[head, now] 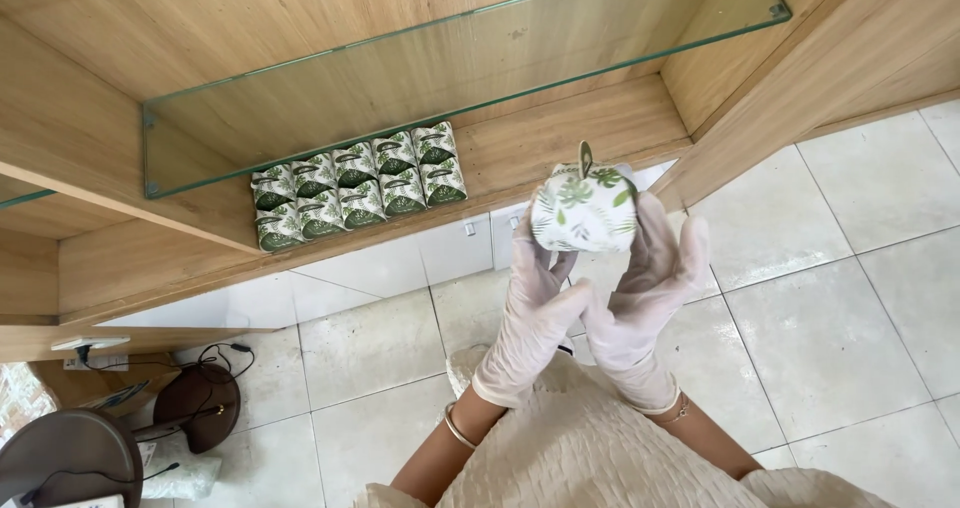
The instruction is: Organizing small green candle boxes by arranging them on a workbench and a shelf in a studio.
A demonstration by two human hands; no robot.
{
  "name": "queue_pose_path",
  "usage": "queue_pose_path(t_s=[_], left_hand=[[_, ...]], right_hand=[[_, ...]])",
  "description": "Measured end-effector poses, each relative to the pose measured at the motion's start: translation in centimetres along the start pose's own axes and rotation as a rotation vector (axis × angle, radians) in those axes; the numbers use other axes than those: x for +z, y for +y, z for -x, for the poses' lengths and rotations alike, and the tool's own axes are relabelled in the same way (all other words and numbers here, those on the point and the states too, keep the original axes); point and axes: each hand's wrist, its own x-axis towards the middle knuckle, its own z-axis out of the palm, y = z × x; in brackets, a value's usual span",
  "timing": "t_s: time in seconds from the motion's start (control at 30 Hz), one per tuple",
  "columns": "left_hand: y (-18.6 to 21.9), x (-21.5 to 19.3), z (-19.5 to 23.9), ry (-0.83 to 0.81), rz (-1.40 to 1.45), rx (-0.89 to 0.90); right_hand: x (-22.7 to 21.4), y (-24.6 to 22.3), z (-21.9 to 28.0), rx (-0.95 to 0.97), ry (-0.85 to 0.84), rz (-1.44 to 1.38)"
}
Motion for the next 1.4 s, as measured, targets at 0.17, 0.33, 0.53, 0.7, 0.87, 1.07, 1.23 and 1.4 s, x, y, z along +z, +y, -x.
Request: queue_pose_path(t_s=[0.17,0.33,0.53,0.7,0.87,1.07,1.23,1.4], left_hand=[[-2.4,-1.4,-0.6,0.098,0.118,-0.060],[-1.4,-1.0,-0.6,0.190,0.121,-0.159],[-2.1,-1.3,-1.3,0.375,0.217,-0.156],[-3.9,-2.9,-1.3,0.396,0.254,-0.175],[-4.5,-3.2,-1.0,0.356,0.127,-0.129],[-4.6,-3.4,-0.7,0.327,0.099,-0.123],[-4.1,-3.3,-0.6,0.322,0.103,-0.119],[-3.8,-3.4,-0.5,0.321,0.074,-0.127]], right_hand=[[-0.1,-0.3,0.8,-0.092,-0.039,0.205],[0.0,-0.8,1.1,-0.152,-0.065,0.248],[-0.2,-0.6,1.0,-0.154,-0.124,0.066],[-0.8,0.8,-0.7,0.147,0.005,-0.013],[-1.5,1.6,-1.1,0.684,0.005,-0.436],[-1.1,1.0,-0.8,0.829,0.075,-0.542],[-1.0,0.9,-0.6,0.806,0.096,-0.578],[-1.0,1.1,-0.5,0.797,0.108,-0.571]])
